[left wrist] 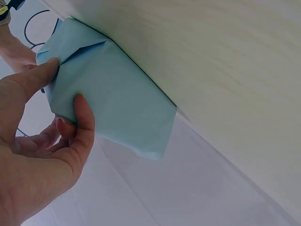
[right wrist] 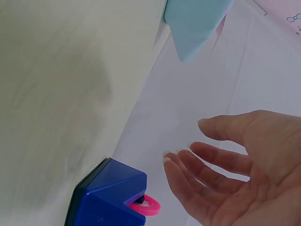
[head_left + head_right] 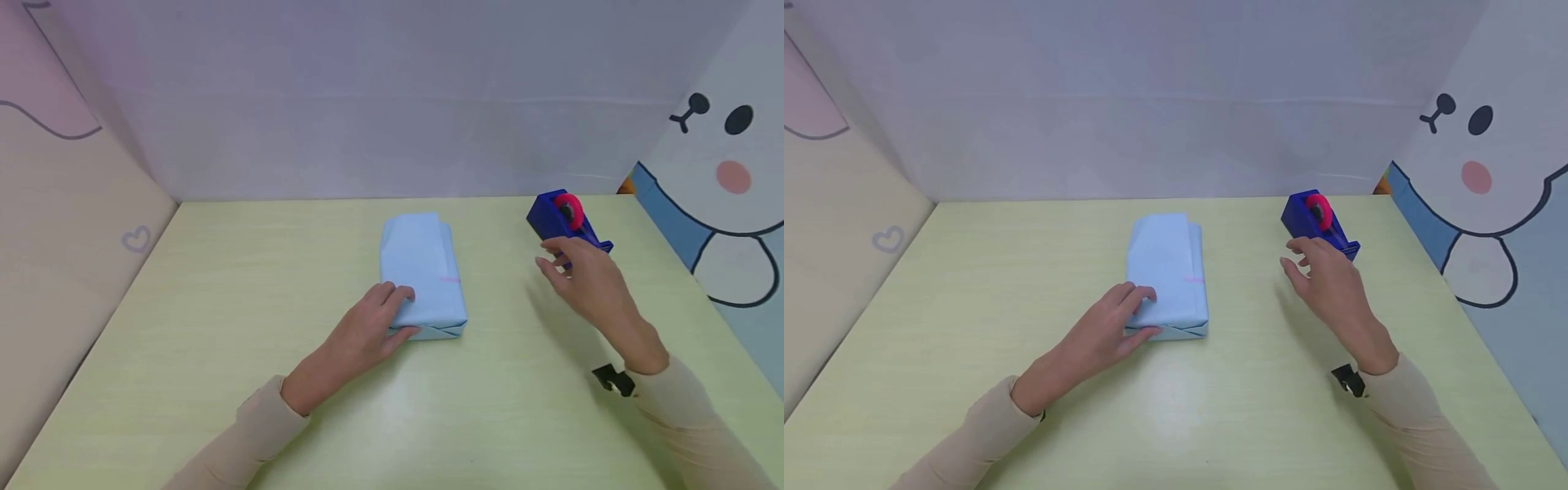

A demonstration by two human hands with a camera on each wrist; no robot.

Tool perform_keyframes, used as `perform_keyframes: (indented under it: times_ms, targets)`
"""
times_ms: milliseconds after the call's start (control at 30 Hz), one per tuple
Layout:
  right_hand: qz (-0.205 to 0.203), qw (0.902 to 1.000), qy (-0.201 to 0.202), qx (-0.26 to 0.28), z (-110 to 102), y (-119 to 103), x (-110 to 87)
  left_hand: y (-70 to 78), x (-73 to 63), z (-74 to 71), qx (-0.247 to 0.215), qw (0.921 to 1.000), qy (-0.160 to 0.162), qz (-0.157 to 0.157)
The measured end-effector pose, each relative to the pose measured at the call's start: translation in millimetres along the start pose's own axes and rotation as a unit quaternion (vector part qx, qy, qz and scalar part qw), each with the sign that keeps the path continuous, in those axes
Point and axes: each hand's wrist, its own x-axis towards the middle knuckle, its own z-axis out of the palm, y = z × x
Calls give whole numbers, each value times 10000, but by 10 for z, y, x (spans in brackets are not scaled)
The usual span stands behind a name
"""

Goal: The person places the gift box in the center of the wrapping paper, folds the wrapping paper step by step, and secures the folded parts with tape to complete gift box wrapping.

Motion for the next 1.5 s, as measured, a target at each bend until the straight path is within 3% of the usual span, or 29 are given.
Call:
perform_keyframes:
  times_ms: [467,1000,1500]
  targets:
    - [579,9969,346,-400,-113,235,-28,-3,-4,9,118,9999,80,96]
    - [1153,9905,438,-602,-148,490,-16,4,-15,16,126,9999,47,79]
    - [1402,9888,472,-200,-170,614,15,33,-11,18,592,9979,200,164]
